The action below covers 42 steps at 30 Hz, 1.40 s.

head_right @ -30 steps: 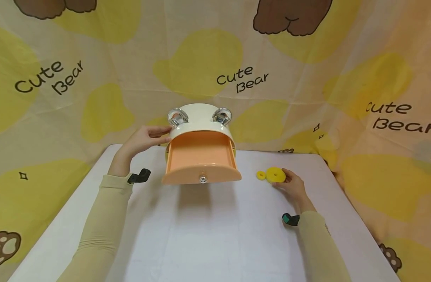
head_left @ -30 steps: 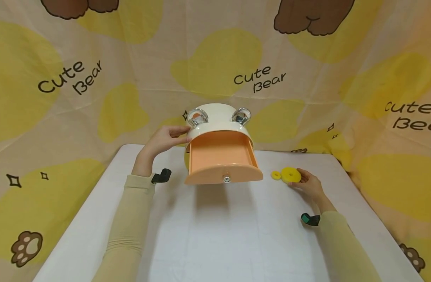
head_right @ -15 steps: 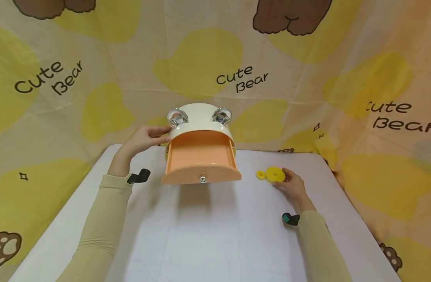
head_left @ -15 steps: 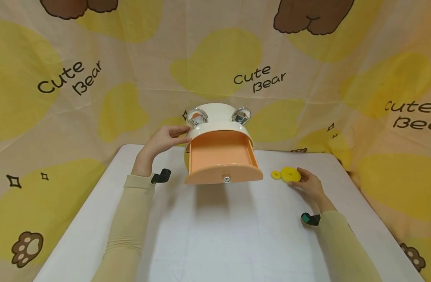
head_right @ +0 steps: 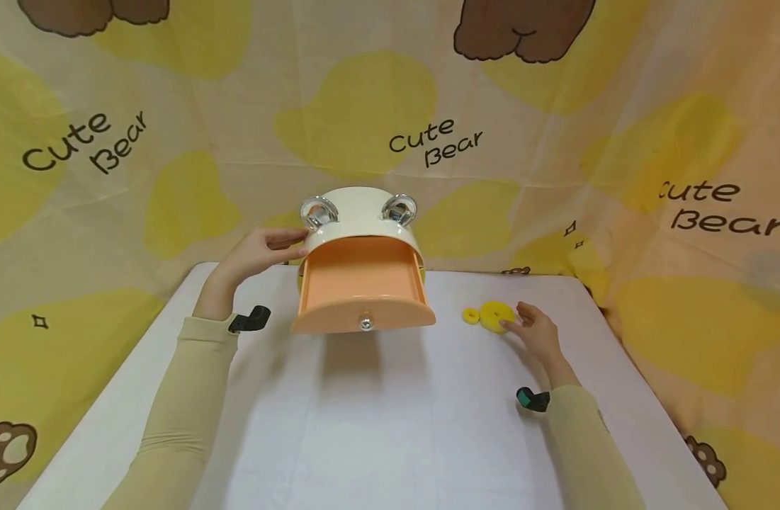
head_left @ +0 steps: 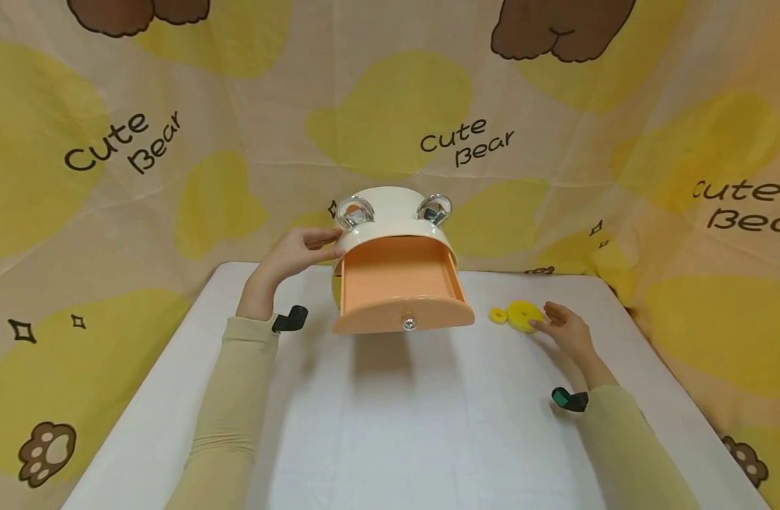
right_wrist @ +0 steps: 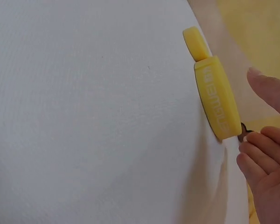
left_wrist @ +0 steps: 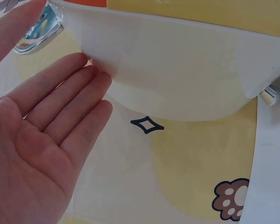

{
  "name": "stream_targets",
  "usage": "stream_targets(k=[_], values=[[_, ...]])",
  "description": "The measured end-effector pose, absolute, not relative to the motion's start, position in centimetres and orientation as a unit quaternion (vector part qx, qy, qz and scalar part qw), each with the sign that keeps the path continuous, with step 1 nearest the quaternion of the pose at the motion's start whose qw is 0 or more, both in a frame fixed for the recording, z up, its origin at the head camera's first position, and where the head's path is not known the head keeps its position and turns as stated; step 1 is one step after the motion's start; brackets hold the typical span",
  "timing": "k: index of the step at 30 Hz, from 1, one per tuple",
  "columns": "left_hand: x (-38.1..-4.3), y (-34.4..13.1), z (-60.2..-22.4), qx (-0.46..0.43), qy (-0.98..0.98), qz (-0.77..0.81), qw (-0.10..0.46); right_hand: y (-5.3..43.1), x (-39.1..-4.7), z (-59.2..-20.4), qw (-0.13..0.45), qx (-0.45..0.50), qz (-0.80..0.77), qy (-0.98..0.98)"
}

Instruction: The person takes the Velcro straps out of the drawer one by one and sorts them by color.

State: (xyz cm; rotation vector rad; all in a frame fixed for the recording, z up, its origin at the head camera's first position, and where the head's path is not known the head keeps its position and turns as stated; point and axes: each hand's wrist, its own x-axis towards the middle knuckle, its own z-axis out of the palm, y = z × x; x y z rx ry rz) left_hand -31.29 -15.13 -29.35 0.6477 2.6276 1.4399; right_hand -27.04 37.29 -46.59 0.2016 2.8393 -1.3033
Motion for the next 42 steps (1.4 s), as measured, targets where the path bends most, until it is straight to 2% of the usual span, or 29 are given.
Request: stream_targets(k=[14, 29, 42], values=[[-31.2, -15.2, -29.4, 0.213, 0.858, 0.467, 0.033, 36.8, -25.5, -45.0, -0.052, 0.046, -0.416, 0.907], [-31.3, -15.2, -29.5, 0.210, 0.855, 0.473, 0.037, 31.6, -22.8, -39.7, -0.108, -0.042, -0.425, 0.898], [-31.3, -15.2, -29.5, 0.208, 0.856, 0.472, 0.036, 27.3, -20.6, -36.5, -0.121, -0.112, -0.459, 0.873]])
